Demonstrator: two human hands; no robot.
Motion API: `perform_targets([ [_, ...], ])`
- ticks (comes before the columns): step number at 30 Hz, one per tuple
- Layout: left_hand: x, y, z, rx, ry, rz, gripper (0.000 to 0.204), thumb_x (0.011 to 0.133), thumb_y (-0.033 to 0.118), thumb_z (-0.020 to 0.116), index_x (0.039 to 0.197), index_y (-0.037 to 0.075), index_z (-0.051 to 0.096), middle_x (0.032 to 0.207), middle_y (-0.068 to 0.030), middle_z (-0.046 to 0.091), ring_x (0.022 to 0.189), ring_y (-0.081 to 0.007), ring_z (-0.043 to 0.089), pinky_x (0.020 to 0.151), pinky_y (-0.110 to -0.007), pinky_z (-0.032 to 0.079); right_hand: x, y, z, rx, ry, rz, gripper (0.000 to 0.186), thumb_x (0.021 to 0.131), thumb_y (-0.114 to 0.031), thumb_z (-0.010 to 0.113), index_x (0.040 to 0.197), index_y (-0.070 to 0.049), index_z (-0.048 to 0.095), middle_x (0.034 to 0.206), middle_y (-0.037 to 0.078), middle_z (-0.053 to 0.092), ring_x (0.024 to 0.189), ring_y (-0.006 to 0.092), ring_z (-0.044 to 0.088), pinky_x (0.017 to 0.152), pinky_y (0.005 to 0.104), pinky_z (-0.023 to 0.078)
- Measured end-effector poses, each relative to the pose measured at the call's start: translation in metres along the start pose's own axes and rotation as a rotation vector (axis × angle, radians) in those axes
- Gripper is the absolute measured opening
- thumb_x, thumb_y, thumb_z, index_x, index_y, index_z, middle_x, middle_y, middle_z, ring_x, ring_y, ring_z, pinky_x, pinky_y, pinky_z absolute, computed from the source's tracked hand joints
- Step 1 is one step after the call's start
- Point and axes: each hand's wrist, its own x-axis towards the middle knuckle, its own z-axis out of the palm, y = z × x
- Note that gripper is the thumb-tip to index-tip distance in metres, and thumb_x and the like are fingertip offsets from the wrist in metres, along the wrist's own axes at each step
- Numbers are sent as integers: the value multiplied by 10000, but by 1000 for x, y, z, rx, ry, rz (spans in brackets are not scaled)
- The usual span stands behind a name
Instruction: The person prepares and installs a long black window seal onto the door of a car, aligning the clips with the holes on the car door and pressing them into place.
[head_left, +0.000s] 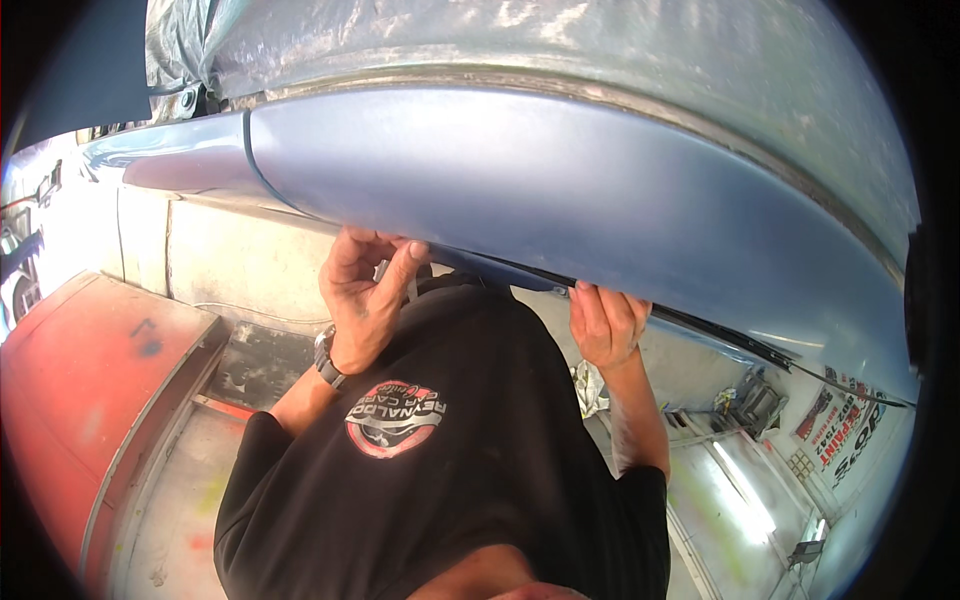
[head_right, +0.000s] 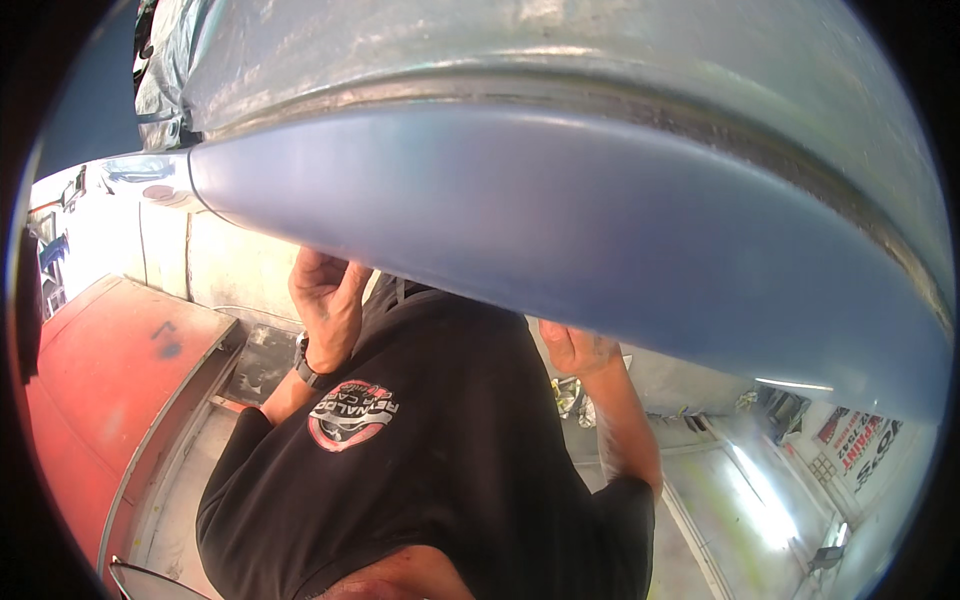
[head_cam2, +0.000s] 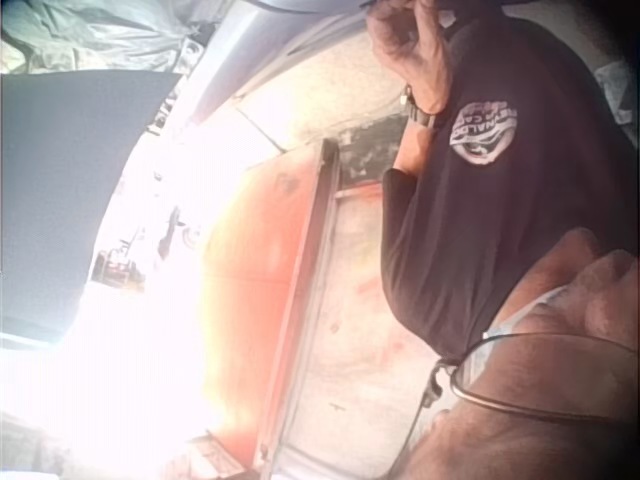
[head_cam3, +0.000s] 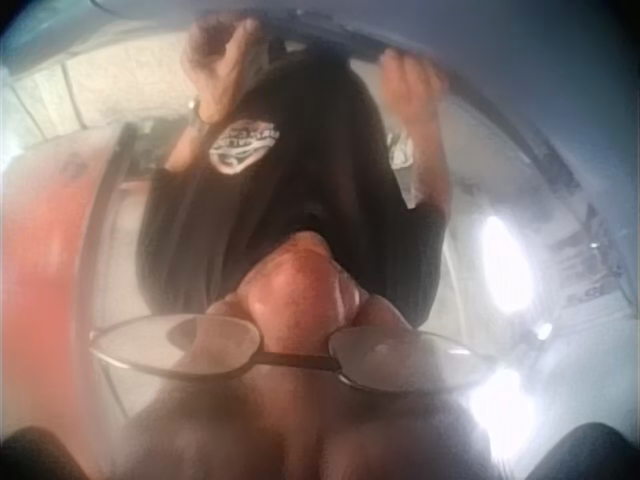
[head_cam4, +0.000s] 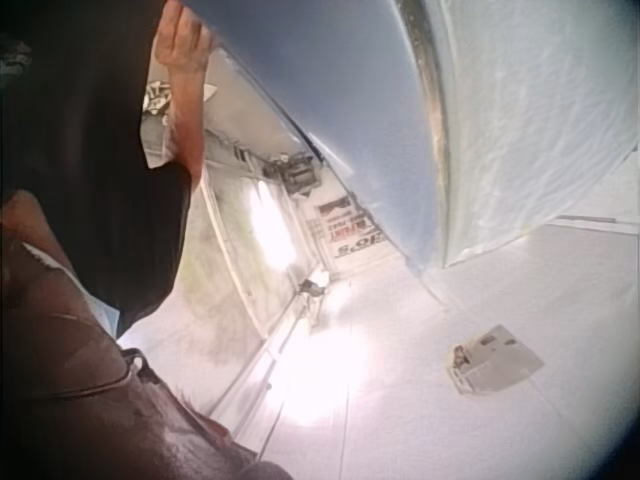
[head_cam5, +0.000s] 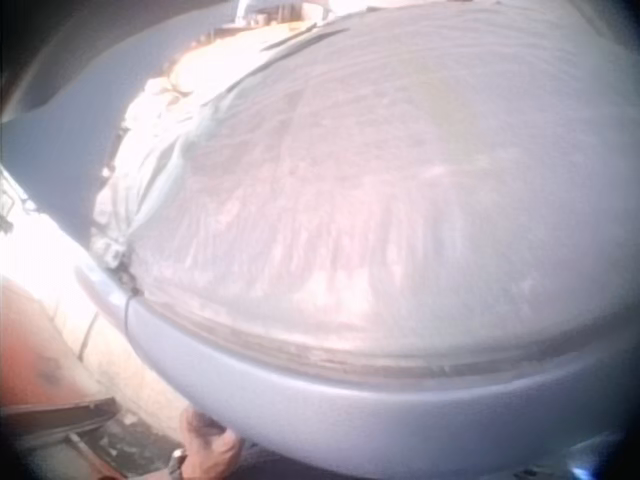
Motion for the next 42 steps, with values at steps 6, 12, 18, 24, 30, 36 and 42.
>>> perform_targets([
  [6,0,-2,0,-21,13,-19,159,884,-11,716,976,23,591,872,-43,689,798,-98,669,724,-233,534,15,-4,2,-152,85,-92,298,843,-66,755,1120,-32,650,1049,101,604,959,247,584,832,380,475],
  [12,1,-7,-1,-42,30,0,166,871,-8,731,944,7,582,887,-69,691,794,-122,688,707,-264,586,22,-3,4,-109,126,-113,320,816,-21,758,1121,-10,662,1036,101,591,936,252,580,796,367,476],
  [18,2,-6,1,-55,54,8,172,861,-9,741,901,-3,574,888,-85,690,761,-130,692,673,-280,611,24,-6,4,-147,144,-112,271,804,-18,755,1067,-40,696,1025,77,600,951,240,558,815,367,456],
  [24,3,-7,1,23,73,32,185,856,-3,749,885,0,566,864,-88,691,729,-129,692,641,-267,606,29,-14,2,-283,139,-99,212,826,-47,740,1034,-75,712,972,45,624,967,226,537,834,370,425],
  [30,3,-11,2,-8,98,57,186,857,1,749,895,4,567,840,-84,700,712,-132,693,622,-259,599,32,-17,5,-273,148,-88,201,817,-32,743,1013,-67,716,972,59,637,968,232,535,821,371,430],
  [36,4,-9,2,26,79,85,181,864,5,745,898,8,567,841,-90,703,672,-128,683,610,-259,587,35,-19,4,-271,156,-70,195,809,-27,749,999,-47,713,983,59,642,963,229,543,801,366,421],
  [42,5,-15,-5,-4,13,90,164,875,32,743,900,-5,584,841,-82,703,664,-118,678,604,-249,577,33,-21,2,-275,157,-53,203,809,-41,758,1005,-24,709,990,62,641,946,219,547,772,354,400],
])
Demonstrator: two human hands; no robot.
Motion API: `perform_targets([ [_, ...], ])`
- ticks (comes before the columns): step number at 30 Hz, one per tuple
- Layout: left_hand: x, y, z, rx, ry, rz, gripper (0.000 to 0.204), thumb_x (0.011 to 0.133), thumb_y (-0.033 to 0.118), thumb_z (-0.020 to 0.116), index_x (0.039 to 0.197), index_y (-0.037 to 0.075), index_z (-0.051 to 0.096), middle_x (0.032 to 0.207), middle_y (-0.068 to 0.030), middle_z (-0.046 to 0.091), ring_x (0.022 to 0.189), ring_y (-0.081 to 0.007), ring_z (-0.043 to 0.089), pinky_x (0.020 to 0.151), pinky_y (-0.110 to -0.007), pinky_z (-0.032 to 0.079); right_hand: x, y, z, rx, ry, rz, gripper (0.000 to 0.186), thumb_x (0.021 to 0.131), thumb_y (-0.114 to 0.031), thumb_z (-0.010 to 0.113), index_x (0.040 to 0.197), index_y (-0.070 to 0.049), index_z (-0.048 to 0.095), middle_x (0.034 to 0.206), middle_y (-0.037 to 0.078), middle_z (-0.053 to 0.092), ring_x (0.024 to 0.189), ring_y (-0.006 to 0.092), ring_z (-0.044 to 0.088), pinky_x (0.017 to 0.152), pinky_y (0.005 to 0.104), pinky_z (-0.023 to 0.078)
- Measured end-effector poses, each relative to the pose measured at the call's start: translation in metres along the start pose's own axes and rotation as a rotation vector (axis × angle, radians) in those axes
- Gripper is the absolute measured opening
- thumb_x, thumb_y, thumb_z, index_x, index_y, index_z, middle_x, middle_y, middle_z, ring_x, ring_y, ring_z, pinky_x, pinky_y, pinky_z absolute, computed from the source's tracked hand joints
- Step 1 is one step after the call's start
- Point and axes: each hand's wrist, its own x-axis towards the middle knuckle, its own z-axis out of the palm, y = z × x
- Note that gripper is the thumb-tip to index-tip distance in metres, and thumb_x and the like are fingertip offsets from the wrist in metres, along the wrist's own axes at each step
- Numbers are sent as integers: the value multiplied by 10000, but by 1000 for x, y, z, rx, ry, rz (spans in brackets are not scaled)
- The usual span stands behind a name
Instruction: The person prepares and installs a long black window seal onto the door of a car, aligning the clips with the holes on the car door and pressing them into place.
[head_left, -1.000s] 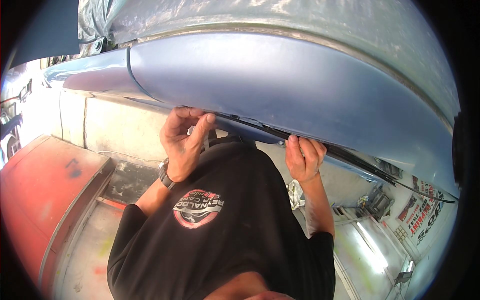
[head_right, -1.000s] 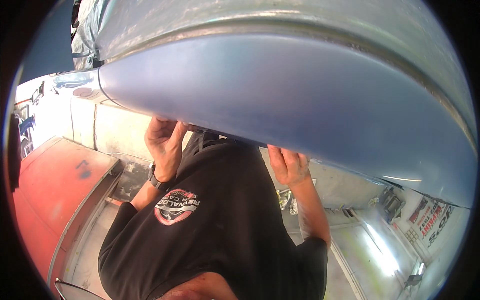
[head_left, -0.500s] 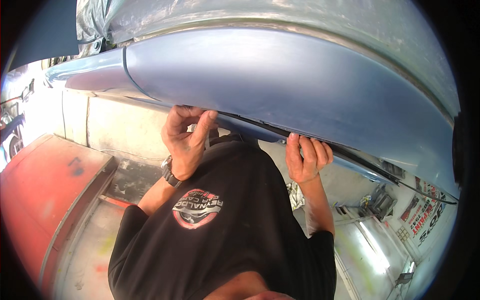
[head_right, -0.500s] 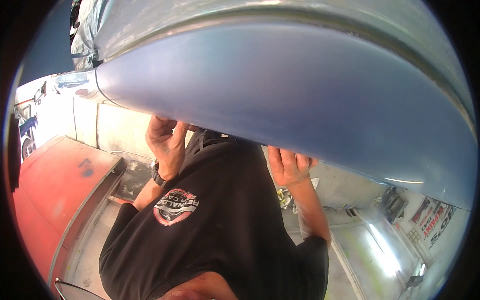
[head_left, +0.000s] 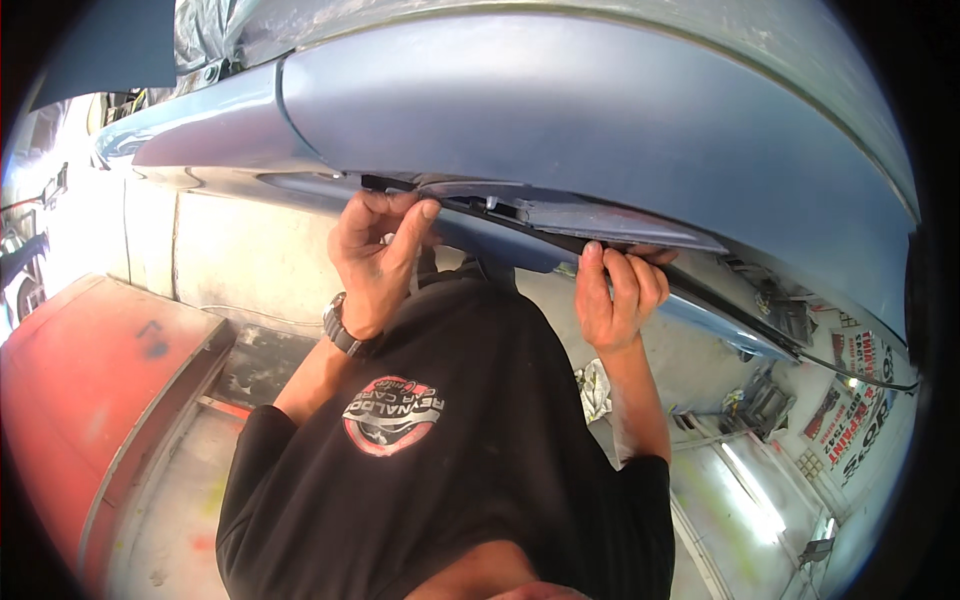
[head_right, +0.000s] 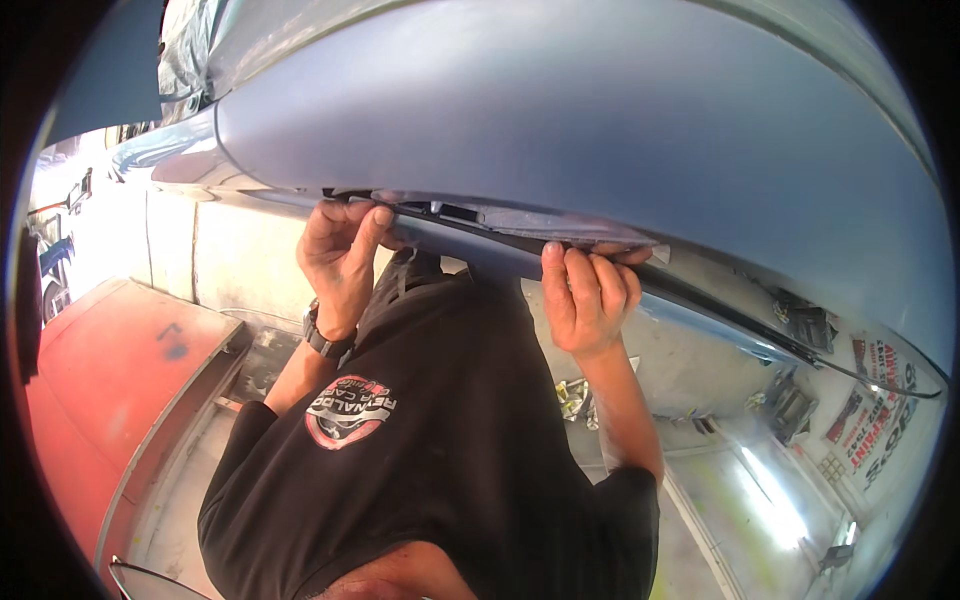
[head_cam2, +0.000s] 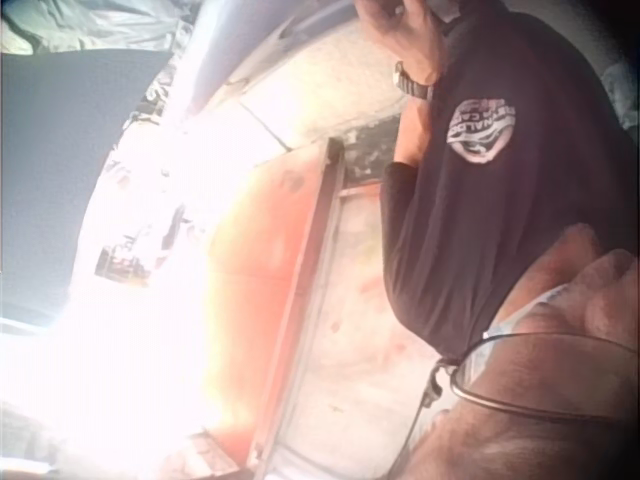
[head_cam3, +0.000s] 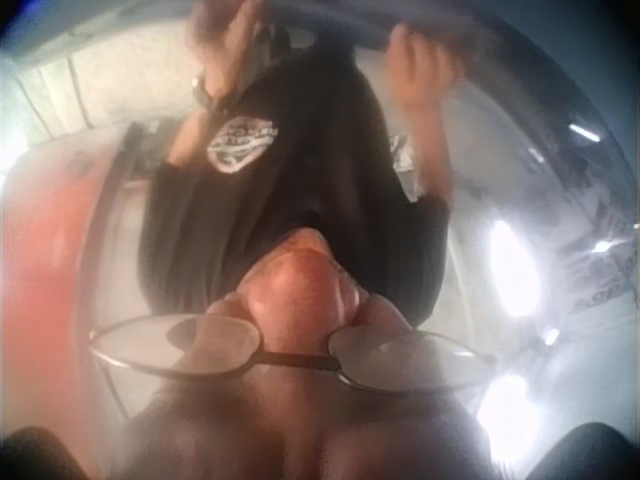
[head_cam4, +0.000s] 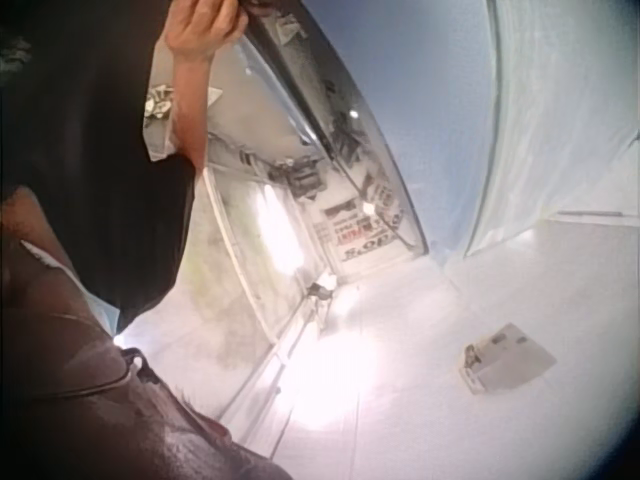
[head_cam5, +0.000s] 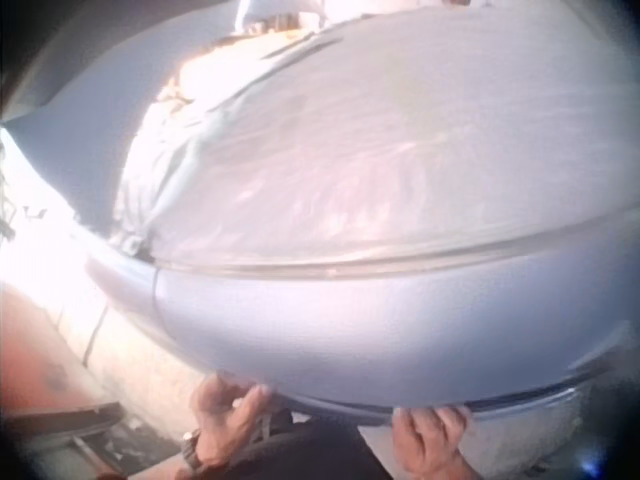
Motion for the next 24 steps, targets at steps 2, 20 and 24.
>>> perform_targets([
  [2,3,1,-1,-17,-21,-11,157,882,47,739,899,-9,594,839,-76,701,666,-112,676,600,-242,572,1,0,0,-5,1,2,260,816,-26,751,1072,-28,705,968,65,634,912,221,549,789,360,404],
  [20,9,9,-1,-66,-82,-48,158,914,96,718,975,-28,640,853,-71,690,710,-114,662,658,-254,574,7,-3,-1,1,-46,50,353,785,-92,792,1115,-57,670,1004,63,613,907,250,578,803,387,426],
  [24,7,12,-2,-79,-76,-45,149,925,97,705,975,-26,638,855,-73,691,718,-120,664,674,-259,572,2,-3,2,1,-26,58,338,803,-108,779,1115,-73,652,1015,53,597,915,244,571,812,389,419],
])
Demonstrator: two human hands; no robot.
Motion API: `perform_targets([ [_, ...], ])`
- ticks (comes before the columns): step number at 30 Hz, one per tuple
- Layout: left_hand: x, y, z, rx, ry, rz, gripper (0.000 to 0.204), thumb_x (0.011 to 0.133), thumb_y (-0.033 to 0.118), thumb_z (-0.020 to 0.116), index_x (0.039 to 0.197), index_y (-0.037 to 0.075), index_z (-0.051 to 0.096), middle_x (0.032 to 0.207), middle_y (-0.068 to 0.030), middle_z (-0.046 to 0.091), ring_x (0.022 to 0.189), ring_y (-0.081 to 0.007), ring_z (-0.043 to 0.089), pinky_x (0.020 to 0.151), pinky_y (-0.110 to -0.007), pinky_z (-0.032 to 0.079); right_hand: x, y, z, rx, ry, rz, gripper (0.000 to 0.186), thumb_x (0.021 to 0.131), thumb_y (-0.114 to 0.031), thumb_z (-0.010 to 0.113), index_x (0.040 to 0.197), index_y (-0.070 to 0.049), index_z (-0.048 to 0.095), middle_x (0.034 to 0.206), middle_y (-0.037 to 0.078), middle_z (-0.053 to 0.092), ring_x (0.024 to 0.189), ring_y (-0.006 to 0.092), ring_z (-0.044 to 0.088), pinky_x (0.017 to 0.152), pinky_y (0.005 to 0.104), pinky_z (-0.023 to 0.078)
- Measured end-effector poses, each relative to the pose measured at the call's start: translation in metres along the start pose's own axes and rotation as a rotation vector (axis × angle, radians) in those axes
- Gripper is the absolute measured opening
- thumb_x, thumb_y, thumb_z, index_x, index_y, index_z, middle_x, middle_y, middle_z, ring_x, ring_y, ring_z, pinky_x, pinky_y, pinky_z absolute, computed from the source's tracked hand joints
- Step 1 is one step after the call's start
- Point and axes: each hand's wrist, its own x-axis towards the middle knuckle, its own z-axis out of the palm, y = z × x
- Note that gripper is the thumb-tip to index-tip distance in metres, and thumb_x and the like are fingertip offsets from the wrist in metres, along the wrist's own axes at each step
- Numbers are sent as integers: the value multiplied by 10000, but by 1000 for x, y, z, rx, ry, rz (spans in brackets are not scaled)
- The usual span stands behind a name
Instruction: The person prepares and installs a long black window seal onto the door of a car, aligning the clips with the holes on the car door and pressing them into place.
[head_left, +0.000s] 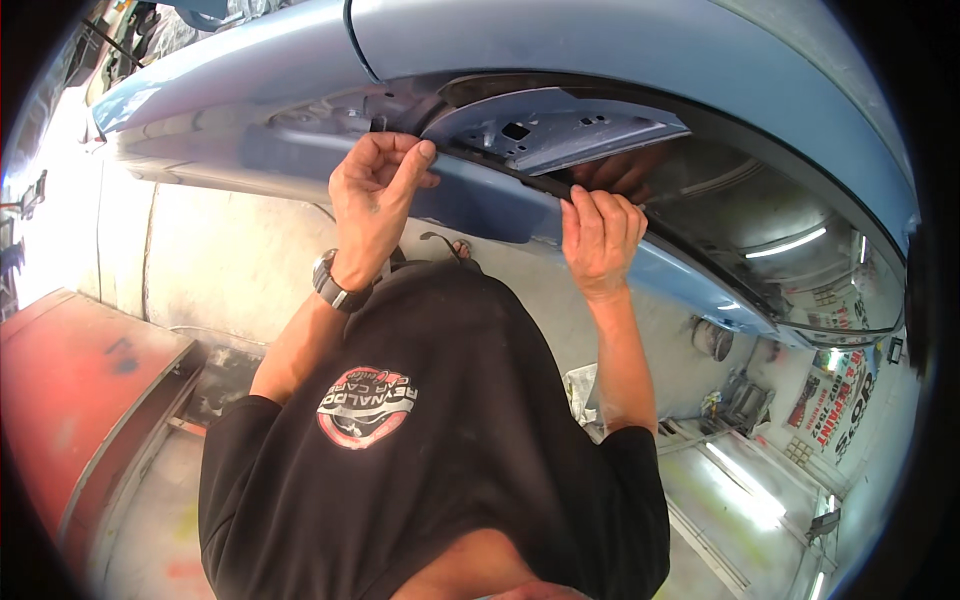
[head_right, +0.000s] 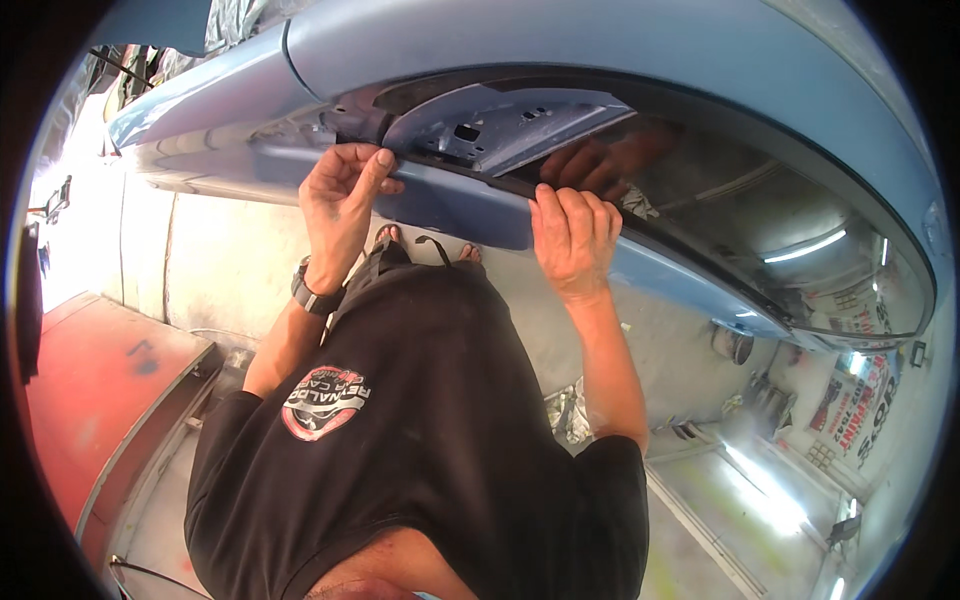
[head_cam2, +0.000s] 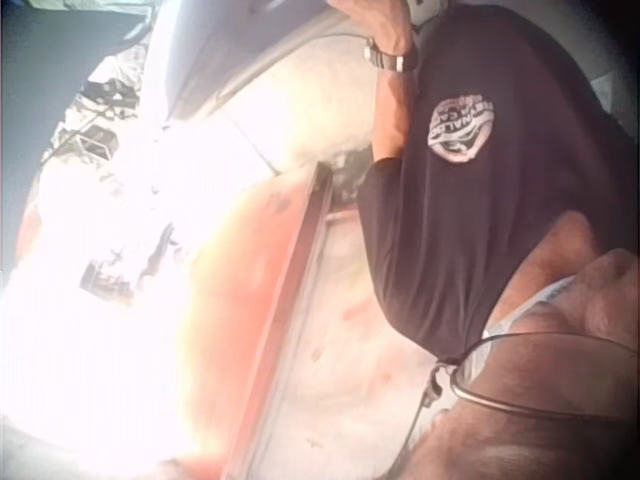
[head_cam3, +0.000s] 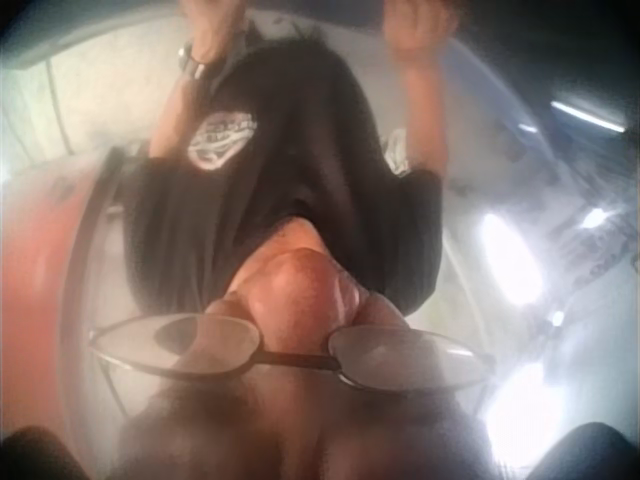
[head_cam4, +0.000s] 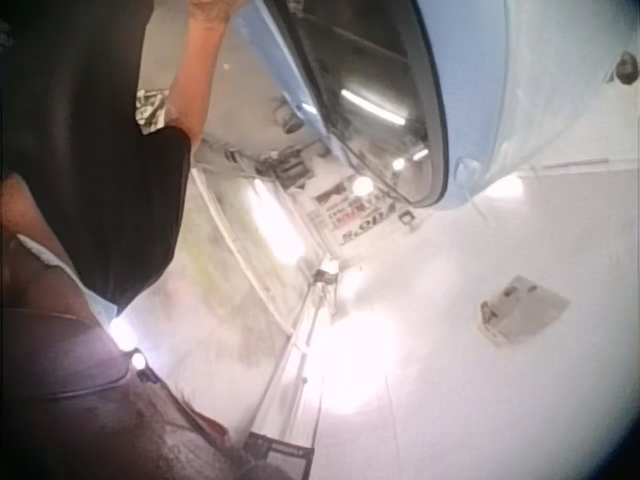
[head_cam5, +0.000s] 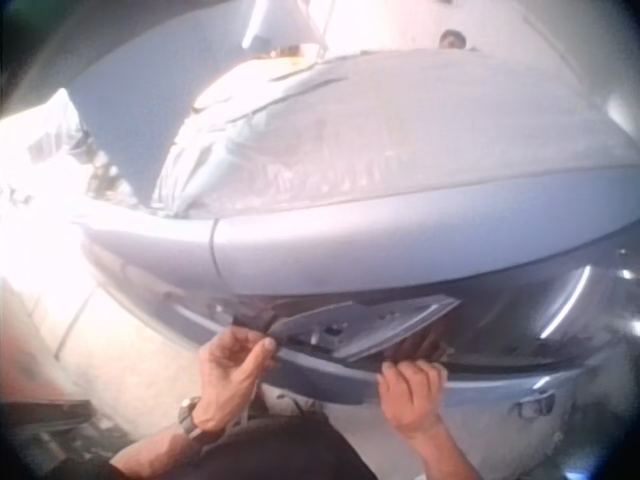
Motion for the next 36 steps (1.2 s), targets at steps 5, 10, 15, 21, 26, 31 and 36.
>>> perform_targets([
  [5,-3,2,-1,-46,-30,-37,168,912,95,719,972,-25,618,834,-58,685,734,-103,658,718,-259,569,-5,3,4,59,13,26,354,812,-119,765,1138,-86,631,1055,38,581,948,235,554,836,393,397],
  [10,-6,1,-5,-116,-73,-86,168,927,84,696,1003,-22,590,922,-80,685,786,-119,660,736,-267,568,-10,3,7,111,18,43,377,801,-122,775,1141,-100,613,1064,41,583,961,238,554,853,394,382],
  [15,-15,3,-1,-169,-64,-167,230,969,122,642,1132,-5,541,979,-147,712,785,-171,697,736,-302,573,-17,3,10,121,7,73,387,786,-121,788,1132,-106,614,1068,39,582,965,236,557,859,402,369],
  [21,-22,13,-3,-182,-101,-346,309,962,169,659,1183,-15,545,988,-155,720,813,-191,706,764,-305,572,-18,-1,10,160,4,93,383,770,-125,800,1103,-119,611,1069,22,573,987,226,550,870,397,357],
  [26,-24,12,-1,-189,-91,-369,313,966,151,650,1216,-10,553,997,-147,719,833,-196,708,776,-301,564,-17,-1,5,122,-19,90,239,890,-196,723,1077,-115,598,1038,40,581,965,239,558,862,398,388],
  [31,-21,10,1,-204,-90,-366,273,963,149,655,1172,-13,589,992,-143,718,822,-190,707,773,-296,566,-17,1,3,117,-31,82,244,900,-210,716,1091,-125,590,1040,40,577,957,234,556,859,392,389],
  [36,-18,14,4,-230,-123,-433,255,947,95,668,1139,-58,598,1018,-146,713,847,-178,696,795,-297,569,-16,2,3,120,-41,80,255,897,-206,720,1099,-127,586,1038,38,574,953,231,552,854,390,388],
])
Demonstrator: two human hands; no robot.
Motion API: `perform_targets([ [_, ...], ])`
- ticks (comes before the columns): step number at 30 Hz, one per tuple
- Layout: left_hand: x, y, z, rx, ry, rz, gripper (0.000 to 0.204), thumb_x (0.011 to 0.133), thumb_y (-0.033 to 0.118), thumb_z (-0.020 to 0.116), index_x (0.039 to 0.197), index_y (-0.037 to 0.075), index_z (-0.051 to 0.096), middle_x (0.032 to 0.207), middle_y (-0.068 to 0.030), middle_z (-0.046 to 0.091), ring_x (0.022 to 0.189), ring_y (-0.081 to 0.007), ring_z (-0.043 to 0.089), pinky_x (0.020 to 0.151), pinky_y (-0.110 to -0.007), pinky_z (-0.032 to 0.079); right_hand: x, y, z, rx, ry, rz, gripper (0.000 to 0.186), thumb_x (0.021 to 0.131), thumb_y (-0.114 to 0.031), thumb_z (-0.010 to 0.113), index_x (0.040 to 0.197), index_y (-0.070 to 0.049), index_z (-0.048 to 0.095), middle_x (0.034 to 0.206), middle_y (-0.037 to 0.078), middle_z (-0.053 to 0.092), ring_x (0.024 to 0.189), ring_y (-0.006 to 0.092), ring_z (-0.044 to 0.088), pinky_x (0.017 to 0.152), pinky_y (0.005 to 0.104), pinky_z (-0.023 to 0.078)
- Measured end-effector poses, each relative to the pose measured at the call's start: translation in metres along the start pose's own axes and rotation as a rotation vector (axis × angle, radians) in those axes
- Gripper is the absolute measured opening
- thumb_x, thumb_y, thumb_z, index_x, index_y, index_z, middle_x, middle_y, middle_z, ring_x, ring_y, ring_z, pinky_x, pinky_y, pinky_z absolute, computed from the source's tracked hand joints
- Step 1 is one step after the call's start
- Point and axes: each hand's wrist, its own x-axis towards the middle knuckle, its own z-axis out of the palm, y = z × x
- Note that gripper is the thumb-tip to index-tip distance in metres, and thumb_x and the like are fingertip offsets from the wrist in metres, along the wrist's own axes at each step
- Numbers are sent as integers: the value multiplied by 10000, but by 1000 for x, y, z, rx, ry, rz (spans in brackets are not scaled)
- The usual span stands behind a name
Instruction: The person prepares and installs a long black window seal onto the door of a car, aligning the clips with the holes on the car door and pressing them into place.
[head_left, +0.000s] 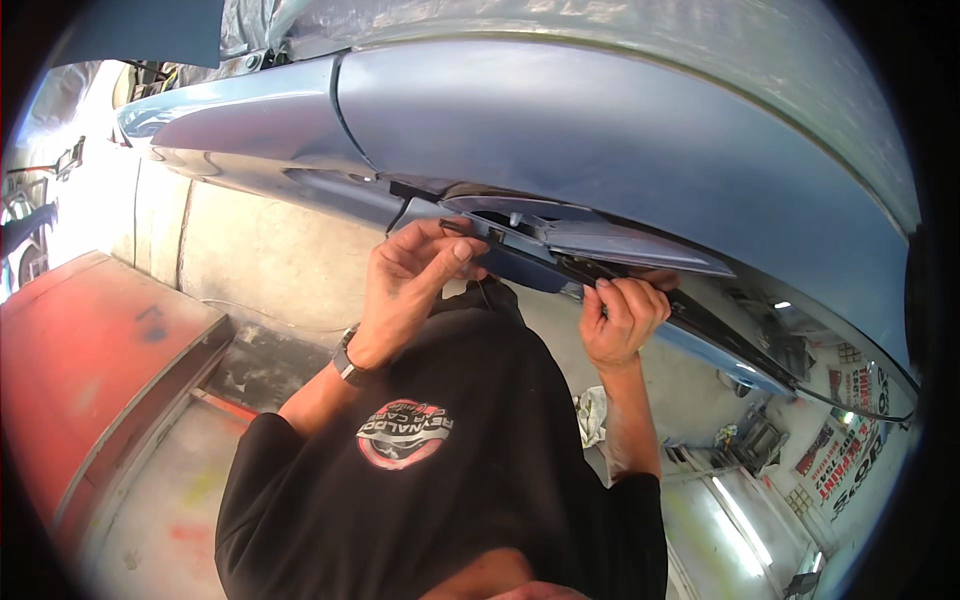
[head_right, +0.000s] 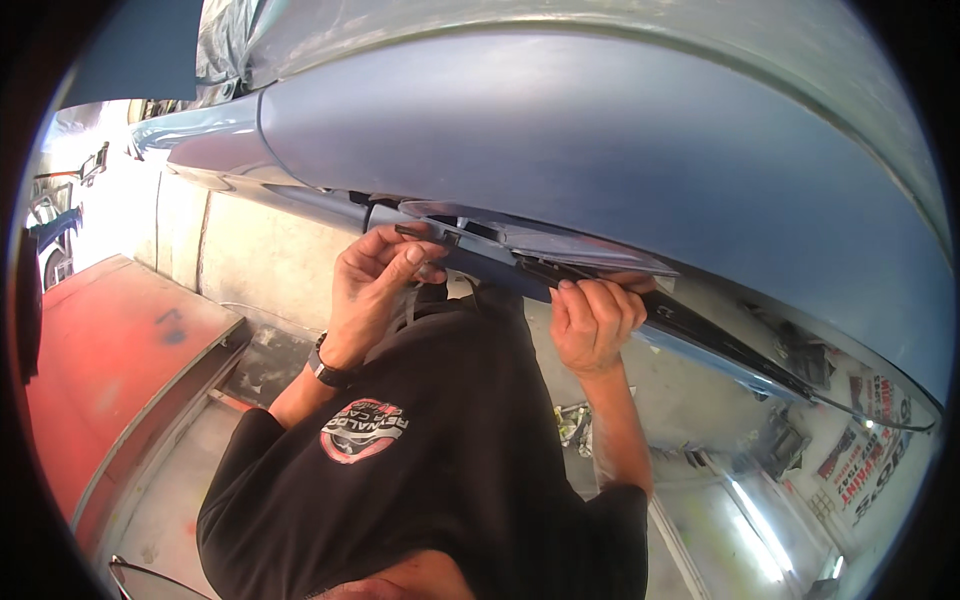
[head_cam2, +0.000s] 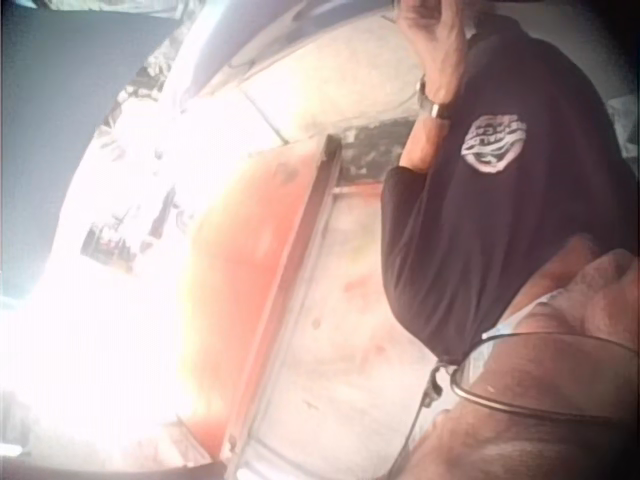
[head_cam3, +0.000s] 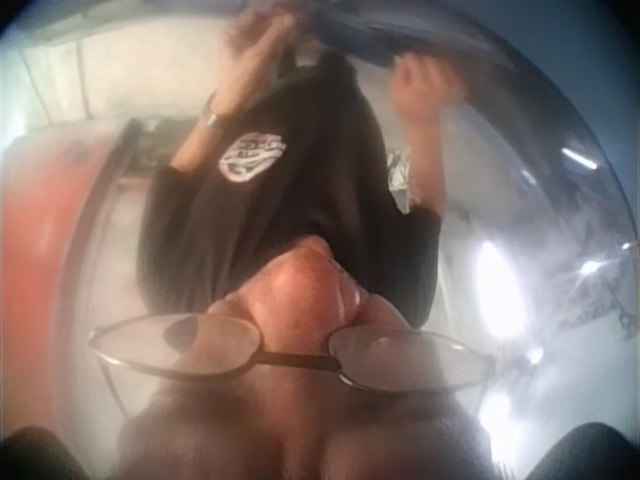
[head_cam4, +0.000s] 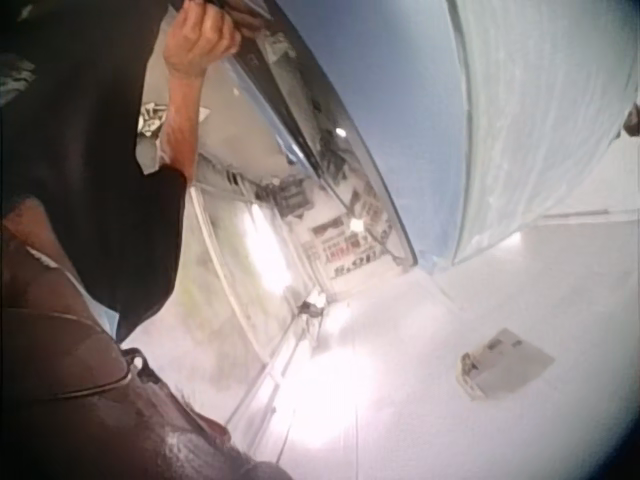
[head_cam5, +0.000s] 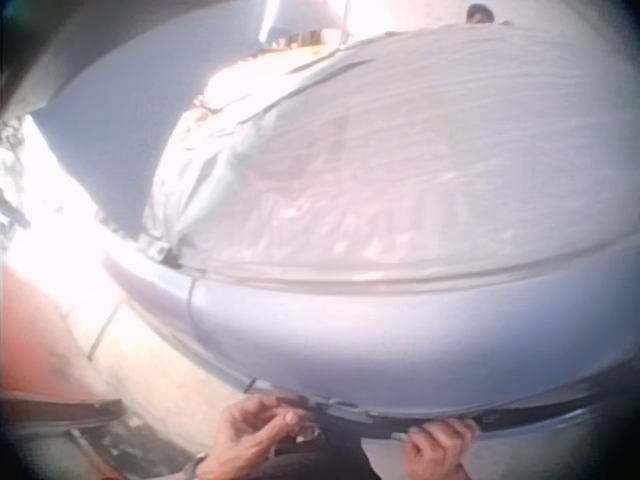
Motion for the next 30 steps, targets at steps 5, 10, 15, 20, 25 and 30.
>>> perform_targets([
  [5,0,-1,5,35,-48,-54,234,946,98,671,1110,-63,622,1034,-156,713,865,-184,700,794,-295,568,-2,1,1,42,23,16,292,834,-170,771,1080,-141,617,1052,7,573,984,205,547,868,385,368],
  [10,3,-6,6,25,-46,-50,230,945,86,667,1112,-66,621,1038,-166,709,888,-195,703,799,-313,588,-2,-1,0,30,14,16,276,854,-173,759,1082,-138,608,1041,12,569,972,208,548,864,383,375],
  [15,3,-7,8,20,-22,-21,206,930,40,670,1100,-65,621,1018,-159,710,936,-199,695,803,-324,606,2,-3,-2,12,9,2,248,893,-189,734,1081,-115,589,1028,32,565,944,213,554,848,378,388],
  [20,1,-19,10,75,20,110,208,918,9,677,1104,-47,605,968,-140,715,906,-177,692,788,-305,598,5,-4,-2,30,8,3,248,891,-191,737,1077,-111,592,1026,35,563,948,218,555,843,377,389],
  [25,0,-22,9,32,44,157,228,931,15,662,1137,-35,580,932,-128,716,834,-162,691,776,-297,583,3,-5,-2,26,7,1,254,888,-188,739,1080,-112,591,1024,33,562,949,214,557,842,379,389],
  [30,-1,-19,5,38,32,96,241,934,63,678,1133,-42,591,952,-141,719,810,-170,699,786,-314,578,3,-3,-1,33,21,0,262,884,-187,745,1081,-109,593,1020,33,567,935,208,564,842,379,388],
])
